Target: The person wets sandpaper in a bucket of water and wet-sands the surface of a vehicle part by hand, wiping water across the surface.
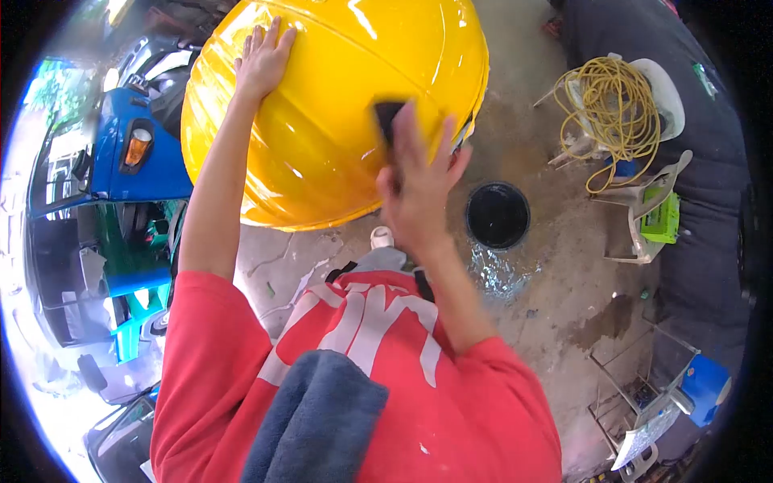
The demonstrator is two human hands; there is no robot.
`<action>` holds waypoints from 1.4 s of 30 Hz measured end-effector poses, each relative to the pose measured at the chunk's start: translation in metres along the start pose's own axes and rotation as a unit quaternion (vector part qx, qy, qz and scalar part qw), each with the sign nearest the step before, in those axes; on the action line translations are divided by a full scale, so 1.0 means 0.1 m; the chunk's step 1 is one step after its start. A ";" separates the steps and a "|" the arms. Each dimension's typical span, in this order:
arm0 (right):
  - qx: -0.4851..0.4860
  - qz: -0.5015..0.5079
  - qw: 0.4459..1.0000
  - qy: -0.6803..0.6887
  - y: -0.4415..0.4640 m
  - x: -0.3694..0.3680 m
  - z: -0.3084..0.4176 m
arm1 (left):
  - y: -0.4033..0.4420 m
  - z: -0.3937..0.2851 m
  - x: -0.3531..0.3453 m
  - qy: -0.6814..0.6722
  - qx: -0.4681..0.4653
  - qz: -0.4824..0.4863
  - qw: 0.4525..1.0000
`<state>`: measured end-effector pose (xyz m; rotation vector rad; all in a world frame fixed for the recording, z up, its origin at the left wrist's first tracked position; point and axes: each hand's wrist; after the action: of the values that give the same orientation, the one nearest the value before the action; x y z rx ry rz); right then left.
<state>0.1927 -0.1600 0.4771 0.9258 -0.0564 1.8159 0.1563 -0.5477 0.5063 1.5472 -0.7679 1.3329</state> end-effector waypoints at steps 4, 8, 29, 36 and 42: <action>0.005 0.026 0.999 0.031 -0.12 -0.09 0.15 | -0.02 -0.06 0.01 -0.028 0.013 -0.011 0.999; 0.023 0.036 0.999 -0.014 0.02 0.07 0.14 | -0.01 0.07 -0.06 0.010 -0.031 -0.013 0.999; 0.095 0.090 0.991 -0.017 0.12 0.36 -0.26 | -0.08 -0.17 0.10 -0.018 0.016 -0.018 1.000; 0.193 0.124 0.971 -0.065 0.64 0.53 -0.44 | -0.11 -0.05 0.01 -0.014 -0.004 -0.009 1.000; 0.208 0.141 0.967 -0.046 0.73 0.44 -0.43 | -0.09 0.05 -0.09 -0.004 -0.022 -0.027 0.999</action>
<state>0.1023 -0.1398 0.5013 1.3532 0.1471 2.0909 0.1639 -0.5498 0.4956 1.5287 -0.7513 1.2635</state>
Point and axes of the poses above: each hand's wrist, its own y-axis towards the middle knuckle, its own x-axis out of the back of the hand, z = x × y, and after that the axes turned 8 degrees about -x, right-handed
